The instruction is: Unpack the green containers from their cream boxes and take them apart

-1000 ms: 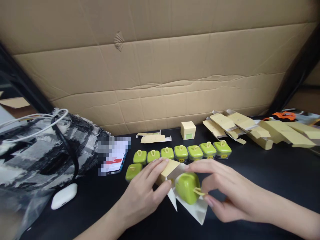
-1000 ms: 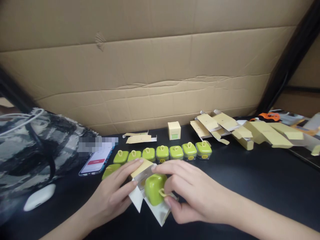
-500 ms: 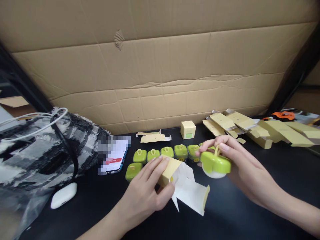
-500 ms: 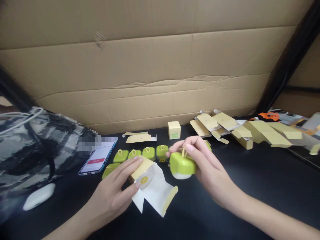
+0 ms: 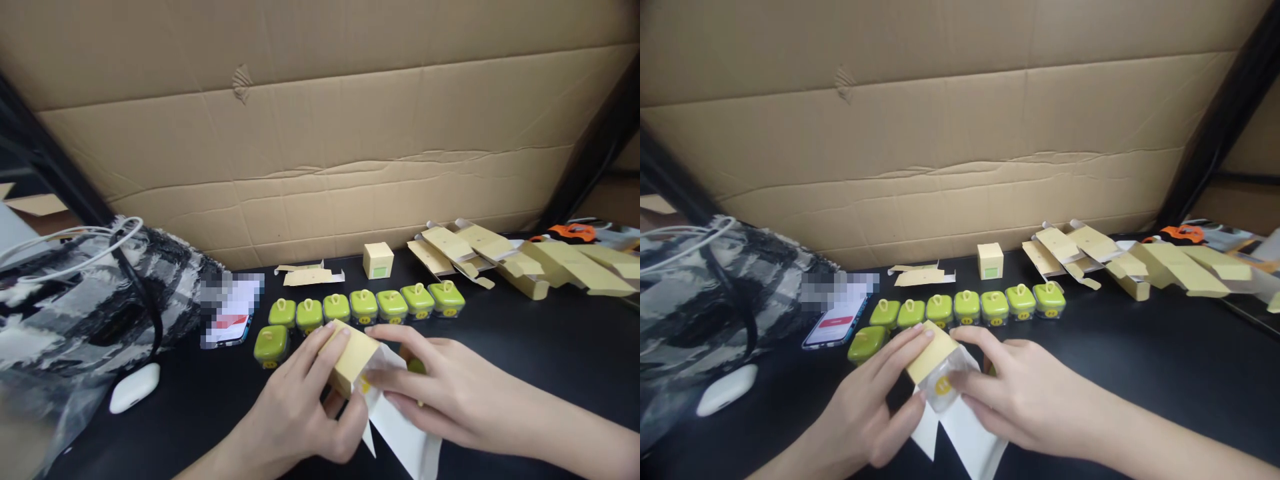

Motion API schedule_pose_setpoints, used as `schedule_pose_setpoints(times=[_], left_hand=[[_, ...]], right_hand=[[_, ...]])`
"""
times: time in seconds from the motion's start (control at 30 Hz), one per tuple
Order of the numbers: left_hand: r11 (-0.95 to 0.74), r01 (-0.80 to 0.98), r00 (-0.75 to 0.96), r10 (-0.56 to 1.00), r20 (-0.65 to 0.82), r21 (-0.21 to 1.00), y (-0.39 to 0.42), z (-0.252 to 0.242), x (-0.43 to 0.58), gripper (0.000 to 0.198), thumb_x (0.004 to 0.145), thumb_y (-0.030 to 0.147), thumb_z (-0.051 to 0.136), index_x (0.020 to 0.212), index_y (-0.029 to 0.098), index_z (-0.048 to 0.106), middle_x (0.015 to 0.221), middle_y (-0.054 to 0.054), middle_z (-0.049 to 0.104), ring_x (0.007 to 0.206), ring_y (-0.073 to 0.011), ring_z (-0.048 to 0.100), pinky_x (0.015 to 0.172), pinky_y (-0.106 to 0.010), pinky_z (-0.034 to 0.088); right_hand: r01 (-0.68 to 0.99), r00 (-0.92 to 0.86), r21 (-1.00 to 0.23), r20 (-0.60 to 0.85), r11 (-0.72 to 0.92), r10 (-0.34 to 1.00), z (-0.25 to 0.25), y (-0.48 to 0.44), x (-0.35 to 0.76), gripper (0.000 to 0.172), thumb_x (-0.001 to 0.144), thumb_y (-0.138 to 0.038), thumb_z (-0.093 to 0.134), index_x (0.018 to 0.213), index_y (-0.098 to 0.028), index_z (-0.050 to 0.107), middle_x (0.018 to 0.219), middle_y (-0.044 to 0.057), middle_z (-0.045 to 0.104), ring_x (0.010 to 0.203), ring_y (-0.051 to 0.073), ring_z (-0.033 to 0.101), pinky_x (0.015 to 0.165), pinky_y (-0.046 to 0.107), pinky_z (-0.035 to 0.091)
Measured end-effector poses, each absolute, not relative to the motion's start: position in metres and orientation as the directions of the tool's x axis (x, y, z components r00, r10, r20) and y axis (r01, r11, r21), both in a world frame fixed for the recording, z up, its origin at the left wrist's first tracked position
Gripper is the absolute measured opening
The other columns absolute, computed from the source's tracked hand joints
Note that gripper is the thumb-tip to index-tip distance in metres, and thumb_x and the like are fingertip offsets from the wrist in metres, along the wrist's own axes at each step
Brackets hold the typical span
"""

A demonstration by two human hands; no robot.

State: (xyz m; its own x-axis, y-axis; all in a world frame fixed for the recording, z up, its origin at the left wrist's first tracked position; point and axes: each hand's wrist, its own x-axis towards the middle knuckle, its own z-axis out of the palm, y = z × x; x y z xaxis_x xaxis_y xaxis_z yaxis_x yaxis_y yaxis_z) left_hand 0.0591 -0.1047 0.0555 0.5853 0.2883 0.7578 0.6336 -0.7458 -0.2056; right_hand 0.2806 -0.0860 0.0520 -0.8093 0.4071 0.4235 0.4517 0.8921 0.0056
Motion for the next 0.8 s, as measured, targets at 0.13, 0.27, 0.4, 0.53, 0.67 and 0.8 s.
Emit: schedule_pose_setpoints(times=[0.13,0.27,0.4,0.53,0.67,0.8], left_hand=[[-0.741,0.612,0.651,0.273,0.709,-0.276,-0.104,0.054,0.053,0.025,0.073,-0.001,0.047,0.089,0.017,0.054,0.110,-0.018,0.066,0.103,-0.0296,0.068,0.080,-0.039,0.061],[-0.812,0.580,0.601,0.482,0.637,0.067,-0.107,0.041,0.050,0.034,0.076,0.010,0.057,0.107,0.017,0.045,0.109,-0.018,0.067,0.098,-0.0276,0.069,0.075,-0.037,0.062],[-0.876,0.224,0.635,0.463,0.618,0.427,-0.110,0.016,0.051,0.060,0.076,0.024,0.068,0.121,0.023,0.029,0.118,-0.013,0.065,0.100,-0.0203,0.069,0.078,-0.027,0.060],[-0.881,0.140,0.749,0.393,0.533,0.452,-0.114,-0.010,0.056,0.038,0.080,0.019,0.067,0.108,0.025,0.042,0.116,-0.006,0.069,0.098,-0.0148,0.071,0.078,-0.016,0.057],[-0.833,0.274,0.711,0.512,0.483,0.480,-0.115,-0.024,0.055,0.048,0.078,0.025,0.071,0.113,0.023,0.038,0.110,-0.007,0.072,0.083,-0.0165,0.075,0.069,-0.019,0.059],[-0.809,0.281,0.679,0.548,0.488,0.517,-0.115,-0.023,0.054,0.060,0.072,0.025,0.076,0.113,0.026,0.033,0.110,-0.007,0.071,0.079,-0.0190,0.075,0.066,-0.021,0.059]], right_hand=[[0.409,-0.748,0.081,0.601,0.909,0.283,0.059,-0.091,0.293,0.012,0.090,-0.016,0.049,0.090,-0.018,0.061,0.109,0.013,0.061,0.079,0.019,0.066,0.061,0.031,0.056],[0.485,-0.488,-0.113,0.787,0.867,0.377,0.083,-0.090,0.299,0.009,0.088,-0.018,0.054,0.089,-0.026,0.058,0.096,0.007,0.059,0.085,0.020,0.063,0.067,0.033,0.056],[0.517,-0.469,-0.296,0.687,0.803,0.555,0.098,-0.069,0.277,0.010,0.090,-0.024,0.055,0.082,-0.025,0.062,0.098,0.006,0.054,0.085,0.019,0.061,0.070,0.032,0.054],[0.559,-0.675,-0.242,0.424,0.793,0.604,0.080,-0.053,0.233,0.016,0.090,-0.027,0.055,0.084,-0.022,0.069,0.100,0.003,0.055,0.059,0.009,0.057,0.059,0.027,0.050],[0.537,-0.752,-0.148,0.364,0.831,0.550,0.056,-0.056,0.201,0.017,0.088,-0.022,0.055,0.082,-0.019,0.070,0.097,0.004,0.057,0.057,0.010,0.057,0.051,0.024,0.045],[0.558,-0.686,-0.289,0.367,0.778,0.629,0.056,-0.060,0.198,0.022,0.089,-0.037,0.058,0.096,-0.017,0.066,0.099,0.007,0.056,0.067,0.015,0.059,0.060,0.030,0.050]])
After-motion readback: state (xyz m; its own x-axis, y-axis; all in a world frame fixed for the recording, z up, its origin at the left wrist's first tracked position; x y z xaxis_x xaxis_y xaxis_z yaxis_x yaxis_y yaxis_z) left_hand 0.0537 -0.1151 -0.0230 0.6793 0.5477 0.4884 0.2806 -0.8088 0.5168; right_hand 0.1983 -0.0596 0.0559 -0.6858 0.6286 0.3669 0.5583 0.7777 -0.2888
